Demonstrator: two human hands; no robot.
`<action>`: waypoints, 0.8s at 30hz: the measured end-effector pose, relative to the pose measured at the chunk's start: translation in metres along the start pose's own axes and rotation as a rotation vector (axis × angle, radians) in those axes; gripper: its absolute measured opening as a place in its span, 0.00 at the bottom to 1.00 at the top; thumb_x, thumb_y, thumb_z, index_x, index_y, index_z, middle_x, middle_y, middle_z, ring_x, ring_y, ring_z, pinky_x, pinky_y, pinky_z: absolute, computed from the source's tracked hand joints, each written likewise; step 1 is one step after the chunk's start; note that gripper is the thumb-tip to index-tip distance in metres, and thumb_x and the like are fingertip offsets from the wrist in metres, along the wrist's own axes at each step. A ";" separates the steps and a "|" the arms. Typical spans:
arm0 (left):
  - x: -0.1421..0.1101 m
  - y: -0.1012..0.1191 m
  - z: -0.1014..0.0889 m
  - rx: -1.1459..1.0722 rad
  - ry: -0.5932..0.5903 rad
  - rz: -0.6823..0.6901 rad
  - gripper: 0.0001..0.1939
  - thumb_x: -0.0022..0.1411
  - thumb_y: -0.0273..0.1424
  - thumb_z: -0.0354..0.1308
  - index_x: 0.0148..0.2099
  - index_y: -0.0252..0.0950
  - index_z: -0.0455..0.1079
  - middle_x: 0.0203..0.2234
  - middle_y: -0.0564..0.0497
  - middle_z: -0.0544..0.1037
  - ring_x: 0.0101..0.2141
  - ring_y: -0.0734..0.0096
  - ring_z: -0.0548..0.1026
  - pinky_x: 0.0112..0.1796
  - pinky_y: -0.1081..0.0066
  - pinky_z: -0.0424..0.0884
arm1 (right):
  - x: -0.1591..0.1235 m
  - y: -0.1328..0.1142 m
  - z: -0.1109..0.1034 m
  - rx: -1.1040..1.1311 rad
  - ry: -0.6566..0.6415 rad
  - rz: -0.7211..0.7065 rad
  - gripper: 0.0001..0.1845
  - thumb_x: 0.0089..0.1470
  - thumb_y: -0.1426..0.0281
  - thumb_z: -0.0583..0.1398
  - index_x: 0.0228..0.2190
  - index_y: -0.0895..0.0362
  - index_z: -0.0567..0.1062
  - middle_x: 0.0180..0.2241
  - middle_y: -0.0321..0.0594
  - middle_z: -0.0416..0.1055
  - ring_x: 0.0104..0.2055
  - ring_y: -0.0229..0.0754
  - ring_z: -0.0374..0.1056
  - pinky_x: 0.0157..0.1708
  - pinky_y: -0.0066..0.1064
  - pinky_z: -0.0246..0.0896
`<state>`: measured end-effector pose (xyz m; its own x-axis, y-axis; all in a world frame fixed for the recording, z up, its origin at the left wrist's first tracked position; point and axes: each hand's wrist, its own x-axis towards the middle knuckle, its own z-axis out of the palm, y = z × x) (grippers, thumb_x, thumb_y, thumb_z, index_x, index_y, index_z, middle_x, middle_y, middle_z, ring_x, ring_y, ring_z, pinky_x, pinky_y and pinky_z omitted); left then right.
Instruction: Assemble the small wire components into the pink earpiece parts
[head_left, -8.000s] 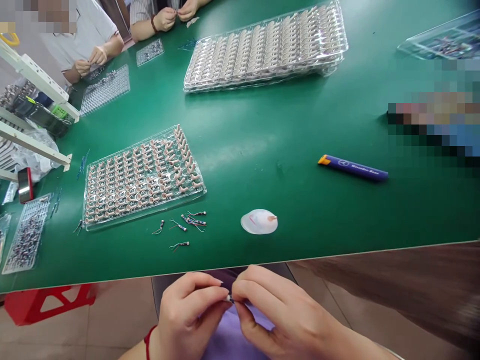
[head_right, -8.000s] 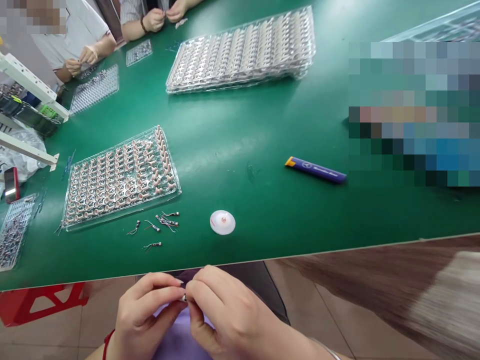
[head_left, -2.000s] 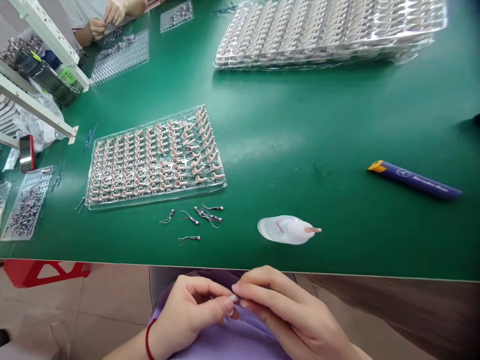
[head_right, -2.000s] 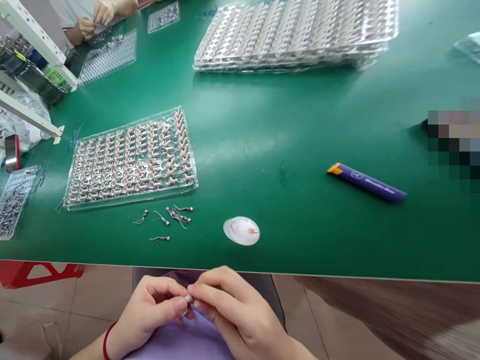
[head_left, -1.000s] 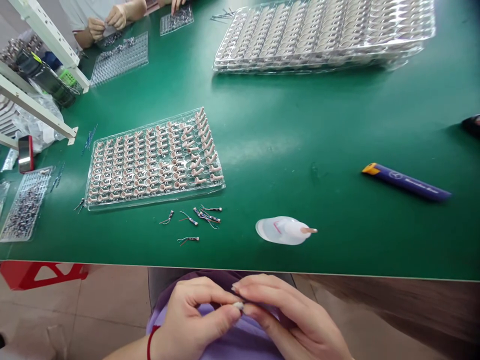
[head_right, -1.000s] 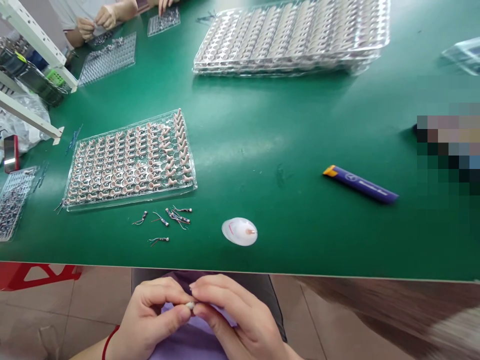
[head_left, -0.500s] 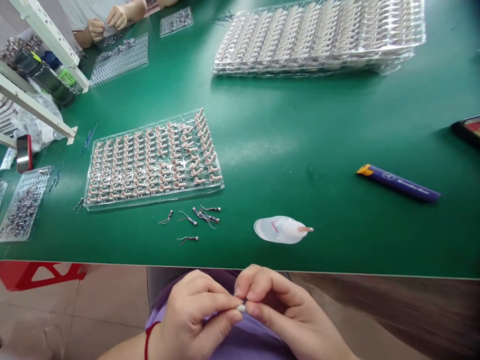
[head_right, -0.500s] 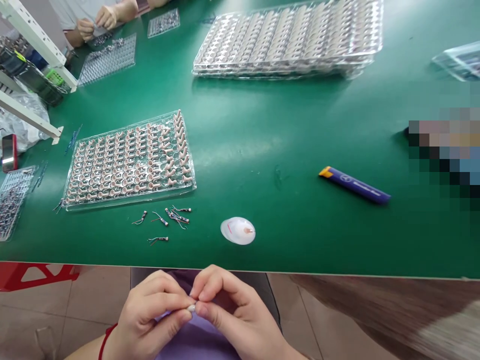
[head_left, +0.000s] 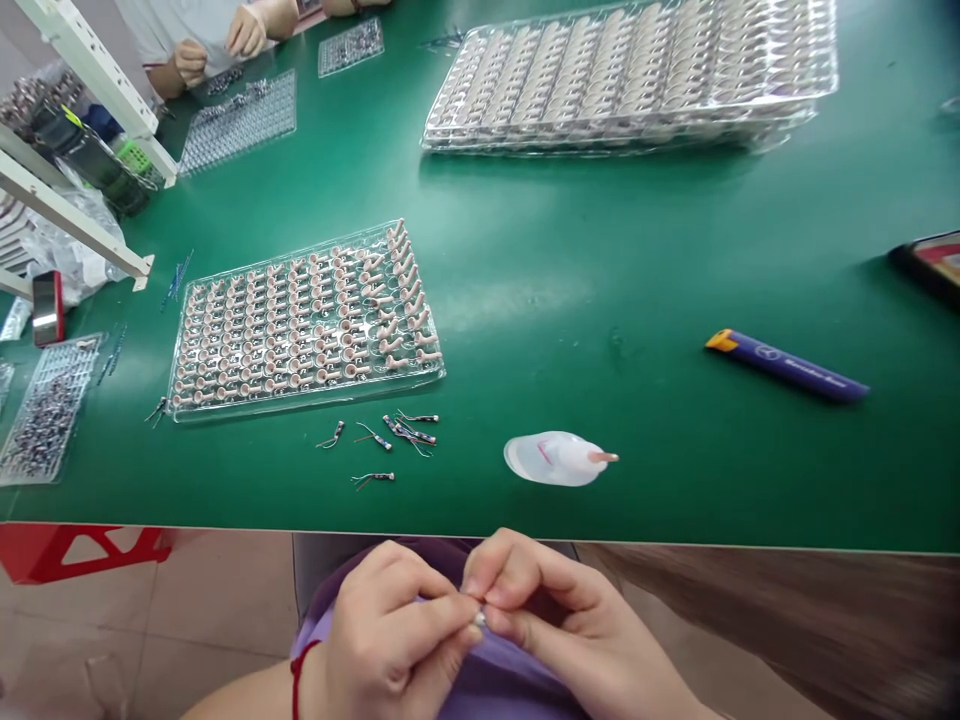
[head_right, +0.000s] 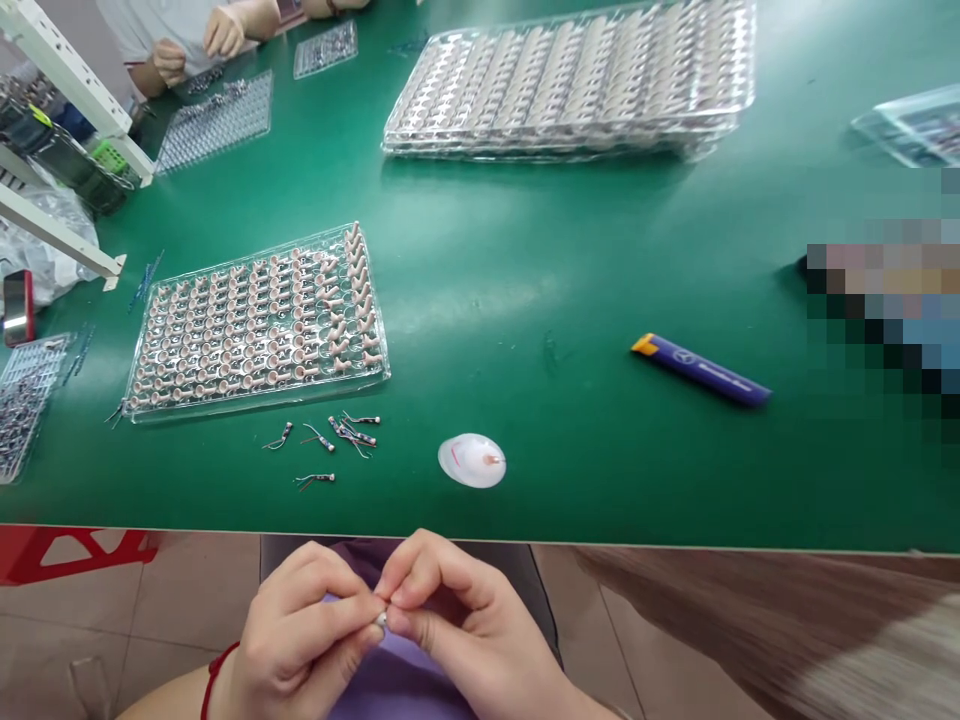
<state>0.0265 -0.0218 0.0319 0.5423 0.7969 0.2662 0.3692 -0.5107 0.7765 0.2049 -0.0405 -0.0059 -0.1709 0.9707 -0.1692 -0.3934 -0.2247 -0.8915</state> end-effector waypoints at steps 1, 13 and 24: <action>0.001 0.000 -0.001 0.009 0.006 0.014 0.09 0.64 0.23 0.55 0.45 0.35 0.72 0.28 0.47 0.77 0.28 0.70 0.71 0.31 0.70 0.71 | 0.000 0.001 0.001 0.004 0.020 -0.029 0.09 0.51 0.67 0.68 0.23 0.55 0.76 0.26 0.39 0.75 0.29 0.37 0.73 0.31 0.26 0.72; 0.007 0.004 -0.010 0.250 0.110 0.185 0.10 0.62 0.21 0.57 0.46 0.33 0.73 0.31 0.47 0.79 0.33 0.68 0.71 0.33 0.70 0.74 | 0.001 0.009 0.008 0.024 0.149 -0.156 0.07 0.49 0.67 0.70 0.24 0.54 0.78 0.28 0.39 0.78 0.29 0.38 0.76 0.30 0.26 0.75; 0.007 -0.002 -0.004 -0.026 0.123 -0.052 0.05 0.60 0.30 0.64 0.40 0.38 0.78 0.27 0.49 0.79 0.31 0.69 0.73 0.33 0.69 0.73 | 0.000 0.010 0.008 0.069 0.143 -0.133 0.07 0.50 0.68 0.69 0.25 0.54 0.77 0.27 0.38 0.76 0.29 0.38 0.74 0.30 0.25 0.74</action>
<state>0.0263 -0.0133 0.0347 0.4260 0.8565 0.2916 0.3741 -0.4602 0.8052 0.1936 -0.0434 -0.0109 0.0150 0.9934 -0.1141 -0.4660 -0.0940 -0.8798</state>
